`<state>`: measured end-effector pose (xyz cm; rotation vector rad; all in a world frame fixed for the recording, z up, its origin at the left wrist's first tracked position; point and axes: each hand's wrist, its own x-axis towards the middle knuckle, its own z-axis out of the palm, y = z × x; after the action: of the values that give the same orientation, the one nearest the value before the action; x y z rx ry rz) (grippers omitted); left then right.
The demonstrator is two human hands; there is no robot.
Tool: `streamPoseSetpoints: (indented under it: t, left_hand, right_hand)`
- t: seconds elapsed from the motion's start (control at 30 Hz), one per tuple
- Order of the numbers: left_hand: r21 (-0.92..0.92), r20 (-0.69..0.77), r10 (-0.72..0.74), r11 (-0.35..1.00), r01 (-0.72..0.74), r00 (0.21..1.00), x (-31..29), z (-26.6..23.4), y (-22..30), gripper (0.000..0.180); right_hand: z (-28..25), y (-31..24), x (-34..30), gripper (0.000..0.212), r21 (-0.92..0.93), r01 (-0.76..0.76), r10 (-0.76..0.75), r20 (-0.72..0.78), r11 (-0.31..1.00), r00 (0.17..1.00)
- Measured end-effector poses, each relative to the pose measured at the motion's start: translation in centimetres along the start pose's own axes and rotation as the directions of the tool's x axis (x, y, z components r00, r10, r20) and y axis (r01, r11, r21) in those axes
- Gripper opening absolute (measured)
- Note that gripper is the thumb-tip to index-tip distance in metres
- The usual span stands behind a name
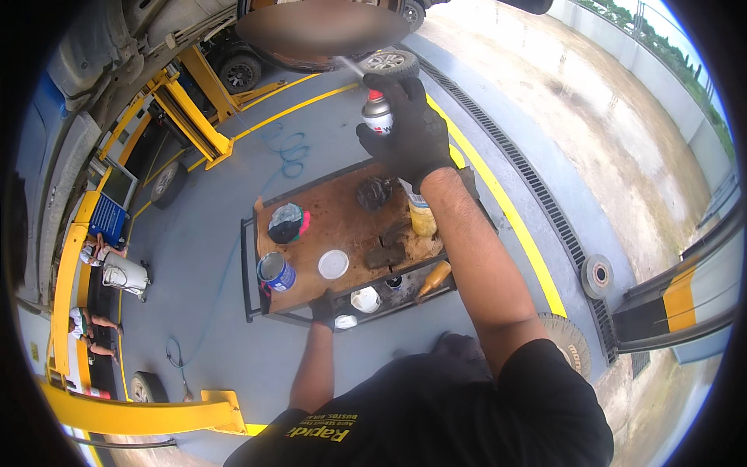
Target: The person cleans a vehicle brake rotor and caliper assembly using a spray bottle, a rag, and a spray can. They wipe the rotor surface, apply liquid from the bottle, and spray the caliper area before placing the rotor on a tool cart.
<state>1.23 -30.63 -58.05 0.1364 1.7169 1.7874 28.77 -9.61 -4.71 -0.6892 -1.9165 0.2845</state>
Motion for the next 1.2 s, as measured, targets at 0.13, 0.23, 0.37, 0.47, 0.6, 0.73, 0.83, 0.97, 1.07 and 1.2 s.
streamPoseSetpoints:
  t: [0.13, 0.23, 0.37, 0.47, 0.6, 0.73, 0.83, 0.97, 1.07, 1.2]
  left_hand:
    - [0.093, 0.053, 0.078, 0.992, -0.083, 0.996, 0.4, -2.6, 0.3, 0.067]
    - [0.118, 0.050, 0.127, 0.984, -0.132, 0.991, -2.6, -1.6, 1.9, 0.064]
    - [0.190, -0.063, -0.249, 0.948, 0.256, 0.966, -10.1, 4.8, 11.3, 0.059]
    - [0.187, -0.101, -0.305, 0.929, 0.320, 0.947, -9.4, 1.3, 10.3, 0.057]
    - [0.084, -0.253, -0.273, 0.950, 0.302, 0.928, -9.9, 0.7, 8.9, 0.048]
    - [-0.019, -0.329, -0.154, 0.987, 0.157, 0.932, -9.2, -0.1, 6.2, 0.031]
    - [0.357, -0.404, 0.168, 0.934, -0.014, 0.899, -9.5, -0.9, 4.5, 0.026]
    - [0.113, -0.543, -0.062, 0.983, 0.146, 0.838, -10.8, 6.1, 7.4, 0.029]
    - [0.020, -0.590, -0.155, 0.978, 0.207, 0.792, -12.4, 5.8, 8.6, 0.032]
    - [0.020, -0.603, -0.178, 0.971, 0.238, 0.778, -12.6, 5.7, 8.9, 0.035]
  right_hand:
    - [-0.3, 0.9, 0.3, 0.064, 0.057, 0.027, -0.027, 0.000, 0.998, 1.000]
    - [-1.3, 4.3, 1.1, 0.068, 0.059, -0.047, 0.051, -0.061, 0.997, 0.997]
    - [-5.4, 9.5, 4.2, 0.071, 0.287, -0.030, 0.088, -0.191, 0.958, 0.978]
    - [-7.6, 11.9, 8.9, 0.071, 0.162, 0.121, -0.080, -0.239, 0.979, 0.968]
    - [-11.2, 12.2, 15.8, 0.068, 0.132, 0.379, -0.339, -0.248, 0.916, 0.907]
    - [-13.8, 11.8, 22.9, 0.066, 0.199, 0.579, -0.542, -0.210, 0.791, 0.814]
    - [-13.3, 12.6, 26.2, 0.068, 0.216, 0.594, -0.569, -0.172, 0.775, 0.804]
    - [-12.0, 15.7, 26.9, 0.069, 0.273, 0.558, -0.582, 0.008, 0.783, 0.813]
    - [-10.7, 18.4, 26.3, 0.065, 0.300, 0.560, -0.611, 0.112, 0.772, 0.784]
    - [-11.0, 18.7, 27.7, 0.061, 0.294, 0.590, -0.621, 0.013, 0.751, 0.784]
